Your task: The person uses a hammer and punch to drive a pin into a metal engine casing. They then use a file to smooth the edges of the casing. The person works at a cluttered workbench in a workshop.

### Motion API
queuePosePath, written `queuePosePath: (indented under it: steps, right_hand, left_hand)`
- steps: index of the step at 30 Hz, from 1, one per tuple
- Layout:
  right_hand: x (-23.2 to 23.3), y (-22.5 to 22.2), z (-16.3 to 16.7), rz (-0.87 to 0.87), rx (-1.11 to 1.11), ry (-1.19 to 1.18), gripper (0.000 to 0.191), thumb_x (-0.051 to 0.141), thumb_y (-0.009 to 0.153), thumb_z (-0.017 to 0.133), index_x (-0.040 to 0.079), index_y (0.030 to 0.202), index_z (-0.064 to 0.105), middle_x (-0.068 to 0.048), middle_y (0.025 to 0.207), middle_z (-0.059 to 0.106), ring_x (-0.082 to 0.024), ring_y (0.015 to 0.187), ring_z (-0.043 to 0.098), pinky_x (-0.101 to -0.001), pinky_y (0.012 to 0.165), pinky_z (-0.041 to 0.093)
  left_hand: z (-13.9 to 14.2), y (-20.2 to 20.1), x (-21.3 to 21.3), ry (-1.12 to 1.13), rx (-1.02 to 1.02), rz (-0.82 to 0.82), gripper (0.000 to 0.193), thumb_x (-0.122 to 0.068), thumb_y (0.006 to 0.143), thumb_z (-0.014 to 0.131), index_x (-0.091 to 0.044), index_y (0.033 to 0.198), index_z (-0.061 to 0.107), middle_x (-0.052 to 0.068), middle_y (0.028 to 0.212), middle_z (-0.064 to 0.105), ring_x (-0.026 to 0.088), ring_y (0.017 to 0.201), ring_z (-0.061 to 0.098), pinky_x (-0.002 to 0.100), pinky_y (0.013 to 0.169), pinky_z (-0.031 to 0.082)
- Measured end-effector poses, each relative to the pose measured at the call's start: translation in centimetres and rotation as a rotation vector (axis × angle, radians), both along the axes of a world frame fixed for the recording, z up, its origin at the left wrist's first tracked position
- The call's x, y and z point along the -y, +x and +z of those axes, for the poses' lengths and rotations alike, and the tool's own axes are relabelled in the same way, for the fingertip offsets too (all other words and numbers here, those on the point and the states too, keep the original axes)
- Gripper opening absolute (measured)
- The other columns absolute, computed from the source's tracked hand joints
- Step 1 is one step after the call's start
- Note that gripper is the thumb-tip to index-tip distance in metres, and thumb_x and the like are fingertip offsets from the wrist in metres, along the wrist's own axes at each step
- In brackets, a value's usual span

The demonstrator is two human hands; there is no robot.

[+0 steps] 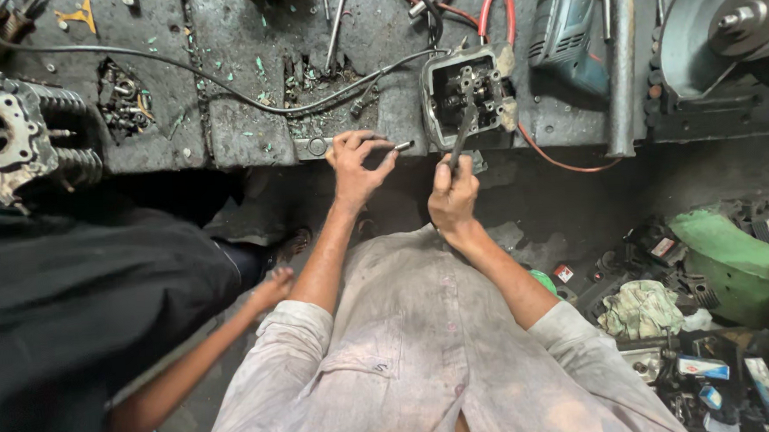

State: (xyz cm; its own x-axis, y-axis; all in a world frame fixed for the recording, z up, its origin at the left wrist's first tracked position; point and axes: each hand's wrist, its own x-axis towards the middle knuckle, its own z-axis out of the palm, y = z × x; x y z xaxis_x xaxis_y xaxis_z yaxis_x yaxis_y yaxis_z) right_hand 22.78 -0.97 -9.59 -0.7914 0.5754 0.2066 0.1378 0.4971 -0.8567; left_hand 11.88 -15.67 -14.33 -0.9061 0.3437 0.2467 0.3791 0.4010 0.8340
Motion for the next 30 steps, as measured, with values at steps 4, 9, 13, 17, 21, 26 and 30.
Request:
queuePosePath:
  steps: [4,9,13,17,21,26,30]
  right_hand:
    - [0.3,-0.3,0.0,0.148,0.281,0.277,0.016,0.023,0.106,0.057,0.008,0.113,0.058,-0.022,0.073,0.067,-0.045,0.066,0.067,-0.0515,0.056,0.049]
    - [0.5,-0.5,0.9,0.034,0.141,0.079,0.015,0.024,0.108,0.055,0.009,0.113,0.057,-0.02,0.075,0.069,-0.041,0.067,0.072,-0.0493,0.055,0.053]
    - [0.5,-0.8,0.9,0.087,0.199,0.213,0.016,0.025,0.108,0.055,0.01,0.111,0.059,-0.022,0.071,0.067,-0.041,0.06,0.068,-0.0508,0.055,0.051]
    - [0.6,-0.6,0.6,0.108,0.431,0.294,0.019,0.027,0.107,0.056,0.01,0.112,0.06,-0.022,0.064,0.065,-0.045,0.06,0.066,-0.0538,0.054,0.049]
    - [0.7,-0.4,0.7,0.01,0.014,0.078,0.02,0.03,0.111,0.05,0.011,0.113,0.056,-0.021,0.074,0.068,-0.039,0.058,0.07,-0.0507,0.054,0.052]
    - [0.6,-0.7,1.0,0.177,0.441,0.339,0.022,0.025,0.104,0.057,0.009,0.118,0.059,-0.022,0.062,0.065,-0.046,0.057,0.064,-0.0559,0.052,0.047]
    - [0.5,-0.5,0.8,-0.079,0.098,0.042,0.014,0.023,0.109,0.052,0.012,0.113,0.058,-0.021,0.066,0.064,-0.04,0.054,0.066,-0.0529,0.053,0.049]
  left_hand:
    - [-0.1,0.0,-0.2,-0.006,0.001,0.006,0.022,-0.031,0.076,0.088,-0.024,0.095,0.081,-0.006,0.113,0.068,0.022,0.121,0.05,0.044,0.106,0.029]
    - [0.1,-0.1,0.0,0.008,0.018,-0.01,0.021,-0.031,0.076,0.088,-0.023,0.094,0.08,-0.006,0.114,0.069,0.022,0.122,0.051,0.045,0.106,0.029]
    - [0.0,0.0,-0.1,-0.007,0.021,0.003,0.021,-0.03,0.075,0.088,-0.023,0.094,0.081,-0.006,0.113,0.07,0.022,0.121,0.051,0.045,0.105,0.029]
    - [-0.1,-0.1,-0.2,0.01,0.022,0.005,0.022,-0.031,0.074,0.088,-0.024,0.094,0.08,-0.007,0.113,0.069,0.021,0.12,0.051,0.044,0.106,0.031]
    - [0.0,-0.1,-0.1,0.005,0.027,0.009,0.022,-0.03,0.074,0.089,-0.023,0.094,0.081,-0.005,0.112,0.07,0.022,0.121,0.051,0.045,0.105,0.029]
    - [0.1,-0.1,0.0,0.004,0.021,0.001,0.023,-0.03,0.073,0.088,-0.023,0.094,0.081,-0.005,0.113,0.069,0.022,0.12,0.051,0.044,0.104,0.03]
    - [0.0,-0.1,-0.2,-0.006,-0.012,0.022,0.022,-0.029,0.075,0.088,-0.022,0.094,0.079,-0.004,0.115,0.069,0.023,0.121,0.052,0.043,0.104,0.031]
